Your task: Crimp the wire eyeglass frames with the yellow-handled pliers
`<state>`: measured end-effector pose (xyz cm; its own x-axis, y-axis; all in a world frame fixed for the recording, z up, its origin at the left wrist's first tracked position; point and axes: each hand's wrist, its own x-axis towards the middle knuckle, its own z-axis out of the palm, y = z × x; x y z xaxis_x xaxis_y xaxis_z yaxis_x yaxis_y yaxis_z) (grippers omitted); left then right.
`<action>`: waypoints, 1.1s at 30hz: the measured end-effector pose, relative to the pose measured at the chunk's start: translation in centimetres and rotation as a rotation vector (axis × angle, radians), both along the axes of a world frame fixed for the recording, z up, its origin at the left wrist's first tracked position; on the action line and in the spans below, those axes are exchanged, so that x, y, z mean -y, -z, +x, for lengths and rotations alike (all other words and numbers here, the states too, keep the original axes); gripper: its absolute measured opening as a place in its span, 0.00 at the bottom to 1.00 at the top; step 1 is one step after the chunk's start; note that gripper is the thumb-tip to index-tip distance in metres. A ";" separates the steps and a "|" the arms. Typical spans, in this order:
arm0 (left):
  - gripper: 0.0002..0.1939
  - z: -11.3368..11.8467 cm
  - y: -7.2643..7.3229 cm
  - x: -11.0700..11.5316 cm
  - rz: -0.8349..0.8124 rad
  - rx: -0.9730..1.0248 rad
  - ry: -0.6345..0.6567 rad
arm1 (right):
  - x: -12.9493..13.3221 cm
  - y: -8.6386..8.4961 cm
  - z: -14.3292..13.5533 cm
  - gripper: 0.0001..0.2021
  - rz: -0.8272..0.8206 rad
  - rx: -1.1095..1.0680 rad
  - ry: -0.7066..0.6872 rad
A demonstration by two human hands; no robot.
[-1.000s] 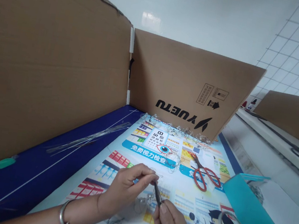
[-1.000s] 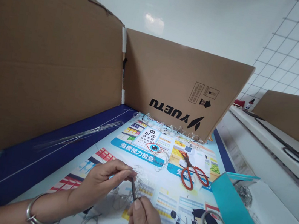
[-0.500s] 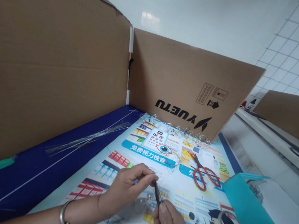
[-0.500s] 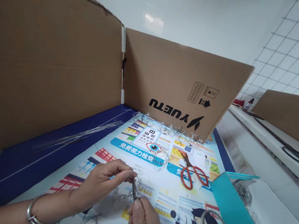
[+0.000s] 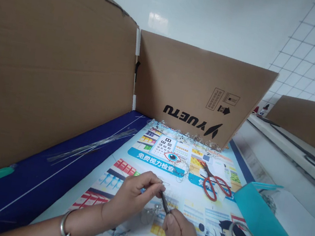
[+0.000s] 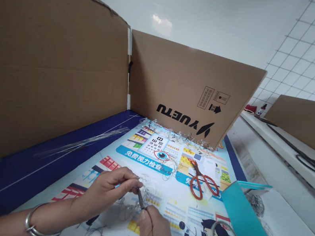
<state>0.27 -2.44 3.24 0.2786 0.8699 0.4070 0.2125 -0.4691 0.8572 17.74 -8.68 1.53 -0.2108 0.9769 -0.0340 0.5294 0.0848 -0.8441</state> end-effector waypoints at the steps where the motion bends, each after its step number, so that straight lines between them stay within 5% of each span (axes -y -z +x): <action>1: 0.07 -0.1 0.0 0.0 -0.006 0.001 0.005 | 0.0 -0.3 0.1 0.18 0.009 0.018 -0.016; 10: 0.08 -0.6 -0.8 -0.3 -0.011 -0.071 0.076 | -0.5 -0.9 0.8 0.17 0.061 0.089 -0.075; 18: 0.07 0.0 -0.3 -0.1 -0.015 -0.034 -0.017 | 0.0 0.1 -0.1 0.24 -0.335 -0.258 -0.010; 33: 0.07 0.1 0.6 -0.1 -0.021 -0.031 -0.048 | 0.0 0.5 -0.5 0.24 -0.314 -0.315 0.016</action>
